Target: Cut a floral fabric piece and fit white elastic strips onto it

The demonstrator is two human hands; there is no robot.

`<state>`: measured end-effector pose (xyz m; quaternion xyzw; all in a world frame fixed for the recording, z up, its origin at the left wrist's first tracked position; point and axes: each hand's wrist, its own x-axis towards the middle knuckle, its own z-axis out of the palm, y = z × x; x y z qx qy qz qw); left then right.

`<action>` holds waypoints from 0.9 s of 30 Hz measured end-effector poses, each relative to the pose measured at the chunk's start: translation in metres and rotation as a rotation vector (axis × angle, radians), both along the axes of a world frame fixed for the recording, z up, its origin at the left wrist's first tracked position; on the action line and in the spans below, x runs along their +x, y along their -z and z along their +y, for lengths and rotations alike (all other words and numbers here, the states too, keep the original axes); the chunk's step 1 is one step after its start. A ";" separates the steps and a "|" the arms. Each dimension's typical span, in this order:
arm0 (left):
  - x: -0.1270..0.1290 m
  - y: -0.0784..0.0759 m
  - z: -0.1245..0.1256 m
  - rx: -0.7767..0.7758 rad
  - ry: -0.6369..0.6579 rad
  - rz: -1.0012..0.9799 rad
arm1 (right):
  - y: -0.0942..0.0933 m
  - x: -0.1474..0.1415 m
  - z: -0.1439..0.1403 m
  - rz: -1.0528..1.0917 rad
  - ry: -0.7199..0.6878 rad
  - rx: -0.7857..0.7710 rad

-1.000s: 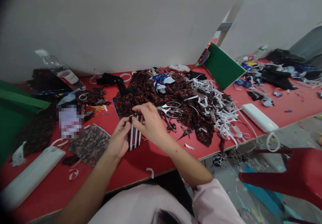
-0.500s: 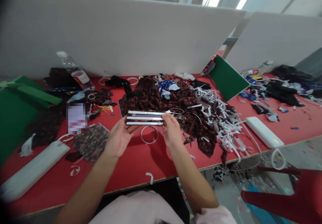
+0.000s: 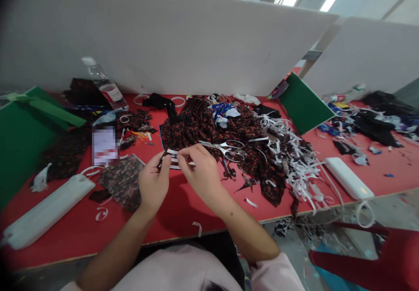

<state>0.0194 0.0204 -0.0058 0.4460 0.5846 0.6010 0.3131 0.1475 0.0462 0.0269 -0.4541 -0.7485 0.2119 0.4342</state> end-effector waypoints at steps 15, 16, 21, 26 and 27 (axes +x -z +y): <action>0.000 0.003 -0.008 0.051 0.017 -0.042 | -0.009 -0.010 0.003 -0.178 -0.001 0.066; 0.000 0.003 -0.008 0.054 0.023 -0.022 | -0.009 -0.010 0.003 -0.184 -0.001 0.075; -0.001 0.003 -0.010 0.061 0.058 0.036 | -0.012 -0.008 0.000 -0.182 -0.002 0.091; 0.000 0.003 -0.011 0.075 0.063 0.081 | -0.016 -0.005 -0.003 -0.181 -0.007 0.063; 0.000 0.003 -0.012 0.073 0.069 0.084 | -0.016 -0.005 -0.003 -0.175 -0.011 0.059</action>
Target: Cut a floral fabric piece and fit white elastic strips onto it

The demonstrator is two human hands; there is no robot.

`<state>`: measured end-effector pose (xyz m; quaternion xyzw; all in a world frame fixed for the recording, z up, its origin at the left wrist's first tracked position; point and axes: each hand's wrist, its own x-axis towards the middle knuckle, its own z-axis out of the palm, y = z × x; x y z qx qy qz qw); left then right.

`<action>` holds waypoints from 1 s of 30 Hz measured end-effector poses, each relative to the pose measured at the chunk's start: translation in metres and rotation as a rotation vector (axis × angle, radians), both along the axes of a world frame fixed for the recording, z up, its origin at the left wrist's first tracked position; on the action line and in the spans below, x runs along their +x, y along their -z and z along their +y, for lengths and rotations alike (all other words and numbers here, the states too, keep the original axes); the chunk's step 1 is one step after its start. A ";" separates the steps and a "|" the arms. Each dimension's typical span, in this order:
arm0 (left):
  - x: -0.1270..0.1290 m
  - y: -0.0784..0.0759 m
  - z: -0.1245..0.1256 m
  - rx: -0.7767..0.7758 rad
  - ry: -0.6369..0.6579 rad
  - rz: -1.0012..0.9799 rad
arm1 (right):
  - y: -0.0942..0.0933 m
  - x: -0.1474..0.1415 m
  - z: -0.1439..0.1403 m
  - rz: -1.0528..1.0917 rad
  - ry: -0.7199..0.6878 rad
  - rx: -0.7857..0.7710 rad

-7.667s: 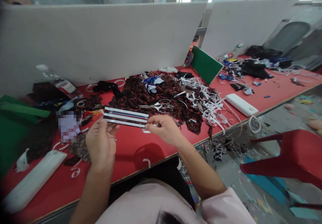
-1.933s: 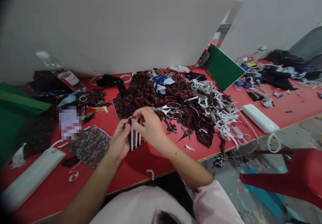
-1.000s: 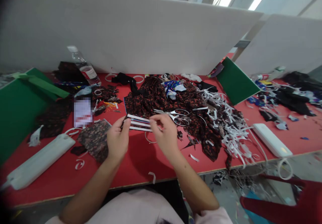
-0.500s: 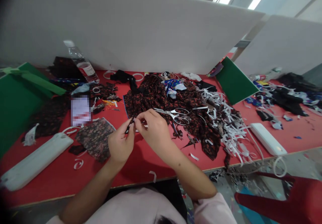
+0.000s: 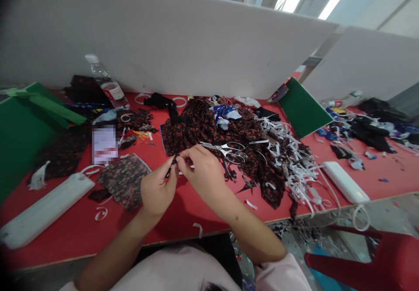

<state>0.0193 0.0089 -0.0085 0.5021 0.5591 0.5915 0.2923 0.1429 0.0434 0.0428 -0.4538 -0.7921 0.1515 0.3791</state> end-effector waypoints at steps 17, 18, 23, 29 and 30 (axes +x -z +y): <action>0.001 -0.003 -0.001 0.299 -0.118 0.672 | -0.002 0.003 -0.001 0.000 -0.029 -0.032; 0.001 -0.003 -0.001 0.300 -0.117 0.672 | -0.002 0.003 -0.001 0.000 -0.031 -0.033; 0.002 -0.004 -0.002 0.289 -0.110 0.657 | -0.002 0.003 0.000 0.003 -0.027 -0.040; 0.002 -0.005 -0.003 0.272 -0.090 0.621 | -0.002 0.003 0.000 0.011 -0.025 -0.047; 0.003 -0.005 -0.003 0.270 -0.086 0.612 | -0.002 0.003 0.000 0.014 -0.025 -0.048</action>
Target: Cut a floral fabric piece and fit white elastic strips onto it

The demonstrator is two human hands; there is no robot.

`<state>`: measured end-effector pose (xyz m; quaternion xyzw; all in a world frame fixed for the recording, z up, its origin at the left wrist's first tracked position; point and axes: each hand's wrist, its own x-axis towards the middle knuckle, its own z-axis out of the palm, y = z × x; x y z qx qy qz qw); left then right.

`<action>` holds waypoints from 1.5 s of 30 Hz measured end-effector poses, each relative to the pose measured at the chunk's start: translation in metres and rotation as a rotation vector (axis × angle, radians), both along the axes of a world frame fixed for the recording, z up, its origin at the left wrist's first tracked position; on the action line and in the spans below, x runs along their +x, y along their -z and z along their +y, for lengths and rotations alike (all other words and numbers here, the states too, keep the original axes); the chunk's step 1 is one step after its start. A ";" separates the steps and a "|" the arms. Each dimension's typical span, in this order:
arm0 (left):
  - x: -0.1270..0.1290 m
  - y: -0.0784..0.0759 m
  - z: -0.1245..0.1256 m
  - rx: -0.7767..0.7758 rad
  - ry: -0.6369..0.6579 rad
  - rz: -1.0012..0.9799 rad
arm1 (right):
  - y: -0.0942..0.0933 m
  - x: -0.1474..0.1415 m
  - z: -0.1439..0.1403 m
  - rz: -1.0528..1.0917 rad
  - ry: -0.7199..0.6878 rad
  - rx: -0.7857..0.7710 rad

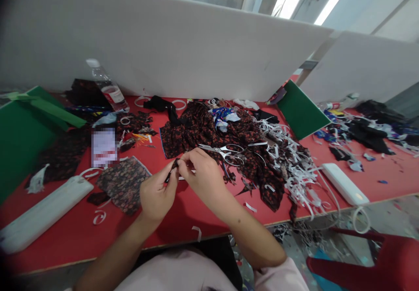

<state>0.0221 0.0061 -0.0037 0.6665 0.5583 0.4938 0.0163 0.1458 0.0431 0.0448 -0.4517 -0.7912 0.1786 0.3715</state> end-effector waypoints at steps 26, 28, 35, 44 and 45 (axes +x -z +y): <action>-0.024 -0.032 0.011 -0.668 0.511 0.201 | 0.026 0.028 -0.010 -0.163 -0.151 0.114; -0.024 -0.034 0.011 -0.648 0.539 0.218 | 0.031 0.027 -0.013 -0.135 -0.141 0.116; -0.025 -0.028 0.020 -0.669 0.606 -0.406 | 0.027 0.030 -0.012 0.189 0.083 -0.057; -0.001 -0.012 -0.010 -0.912 0.792 -1.284 | 0.027 0.031 -0.013 0.376 0.084 -0.242; 0.000 -0.011 -0.012 -0.933 0.822 -1.335 | 0.028 0.032 -0.012 0.402 0.081 -0.261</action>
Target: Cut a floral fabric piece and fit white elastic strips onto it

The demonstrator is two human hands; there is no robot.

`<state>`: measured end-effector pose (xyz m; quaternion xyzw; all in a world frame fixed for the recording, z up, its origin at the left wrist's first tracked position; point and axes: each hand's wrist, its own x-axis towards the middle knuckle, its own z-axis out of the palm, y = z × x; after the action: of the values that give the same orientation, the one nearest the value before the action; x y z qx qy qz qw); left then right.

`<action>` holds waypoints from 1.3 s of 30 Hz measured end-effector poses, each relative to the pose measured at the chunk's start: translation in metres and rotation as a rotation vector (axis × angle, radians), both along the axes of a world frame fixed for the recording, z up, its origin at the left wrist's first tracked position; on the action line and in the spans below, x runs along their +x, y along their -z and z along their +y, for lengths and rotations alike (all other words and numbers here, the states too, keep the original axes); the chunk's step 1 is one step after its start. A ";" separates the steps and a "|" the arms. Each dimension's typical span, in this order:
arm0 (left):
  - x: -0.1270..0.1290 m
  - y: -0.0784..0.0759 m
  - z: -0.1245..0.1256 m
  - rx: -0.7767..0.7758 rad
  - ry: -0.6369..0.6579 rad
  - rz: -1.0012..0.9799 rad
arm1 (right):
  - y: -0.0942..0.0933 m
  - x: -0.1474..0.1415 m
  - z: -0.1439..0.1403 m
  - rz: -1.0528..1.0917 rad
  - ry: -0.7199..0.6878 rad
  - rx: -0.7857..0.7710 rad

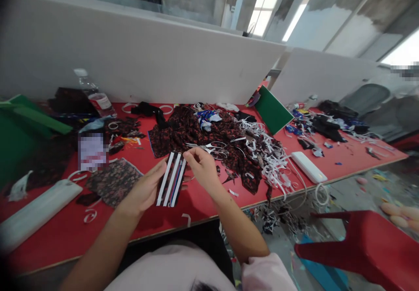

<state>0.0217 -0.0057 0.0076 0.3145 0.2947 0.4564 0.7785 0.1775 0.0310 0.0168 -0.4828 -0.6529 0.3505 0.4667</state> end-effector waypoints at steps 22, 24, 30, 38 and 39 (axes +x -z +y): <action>0.010 0.015 -0.016 0.267 -0.422 0.554 | -0.003 0.020 0.017 0.151 0.331 0.046; 0.004 0.016 -0.018 0.314 -0.338 0.607 | -0.005 0.022 0.016 0.172 0.301 0.027; -0.009 0.006 -0.008 0.292 -0.219 0.344 | -0.013 0.023 0.005 0.104 0.145 0.011; 0.020 -0.011 -0.002 0.094 -0.182 -0.052 | -0.020 0.005 -0.007 -0.013 -0.059 0.002; 0.021 -0.010 -0.003 0.089 -0.195 -0.061 | -0.020 0.005 -0.006 -0.028 -0.062 0.010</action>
<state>0.0423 -0.0082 0.0176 0.3045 0.2793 0.5521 0.7242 0.1829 0.0246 0.0367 -0.4649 -0.6758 0.3546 0.4488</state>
